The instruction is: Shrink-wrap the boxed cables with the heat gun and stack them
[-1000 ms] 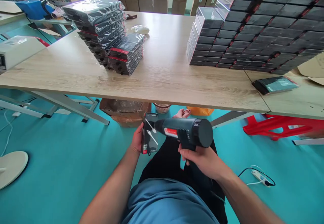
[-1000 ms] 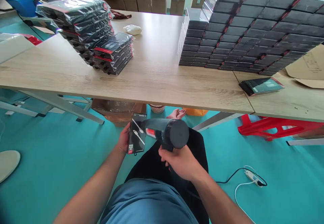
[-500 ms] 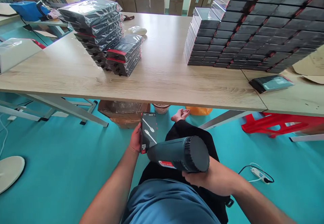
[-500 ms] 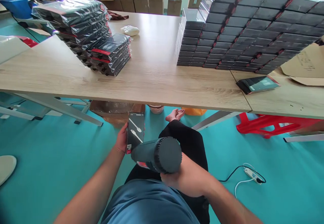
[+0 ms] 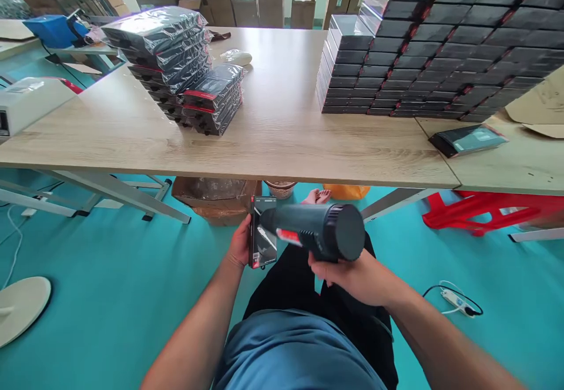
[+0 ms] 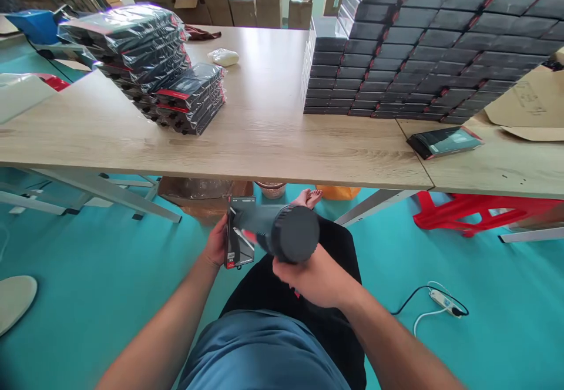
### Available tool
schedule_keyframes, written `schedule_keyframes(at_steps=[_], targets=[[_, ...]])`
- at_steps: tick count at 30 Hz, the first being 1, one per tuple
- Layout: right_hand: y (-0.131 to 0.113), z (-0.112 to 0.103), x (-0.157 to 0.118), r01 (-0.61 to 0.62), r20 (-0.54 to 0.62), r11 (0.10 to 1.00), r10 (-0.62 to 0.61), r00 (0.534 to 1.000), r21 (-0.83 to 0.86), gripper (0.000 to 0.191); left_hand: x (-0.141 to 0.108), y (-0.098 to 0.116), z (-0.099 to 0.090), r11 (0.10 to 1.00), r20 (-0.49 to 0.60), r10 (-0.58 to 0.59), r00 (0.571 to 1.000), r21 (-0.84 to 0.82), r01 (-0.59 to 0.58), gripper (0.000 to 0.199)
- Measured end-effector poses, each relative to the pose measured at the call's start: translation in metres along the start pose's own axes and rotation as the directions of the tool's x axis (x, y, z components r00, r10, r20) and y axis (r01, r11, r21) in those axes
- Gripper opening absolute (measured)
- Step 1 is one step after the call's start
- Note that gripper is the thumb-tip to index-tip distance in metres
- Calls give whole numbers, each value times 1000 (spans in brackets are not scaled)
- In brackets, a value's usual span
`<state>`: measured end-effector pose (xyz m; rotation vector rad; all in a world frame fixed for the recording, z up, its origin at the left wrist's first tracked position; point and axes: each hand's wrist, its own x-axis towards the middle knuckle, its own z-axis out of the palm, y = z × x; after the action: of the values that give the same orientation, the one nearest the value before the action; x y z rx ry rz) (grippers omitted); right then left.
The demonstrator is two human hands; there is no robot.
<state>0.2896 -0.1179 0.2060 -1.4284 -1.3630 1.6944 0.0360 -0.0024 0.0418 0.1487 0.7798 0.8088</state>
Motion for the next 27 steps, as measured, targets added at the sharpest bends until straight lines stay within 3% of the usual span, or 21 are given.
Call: schedule_keyframes(at_steps=[2,4,9,11,15,20,24,27], targets=[[-4,0,-1,11,155,998,-1,988,-63,3,0,0,1,1000,30,0,1000,17,-1,47],[-8,0,-1,-1,177,999,8,984,-40,2,0,0,1,1000,36,5,999,19,-5,48],[-13,-7,18,63,-137,971,-31,990,230,16,-3,0,-1,999,66,-45,997,20,44,47],[-13,-16,28,84,-198,963,-33,980,255,22,-4,0,-3,998,90,-64,994,27,62,53],[-5,-33,31,10,-236,974,45,971,228,26,-2,2,-8,999,96,-47,994,12,46,53],[14,-28,13,-66,-66,979,80,995,190,20,3,3,-17,1000,40,4,999,-21,-3,46],[27,-16,-4,-209,140,976,199,970,61,9,4,6,-21,1000,60,25,998,-4,-25,50],[35,-11,-10,-218,141,974,207,968,68,7,4,9,-22,999,92,40,995,2,-40,54]])
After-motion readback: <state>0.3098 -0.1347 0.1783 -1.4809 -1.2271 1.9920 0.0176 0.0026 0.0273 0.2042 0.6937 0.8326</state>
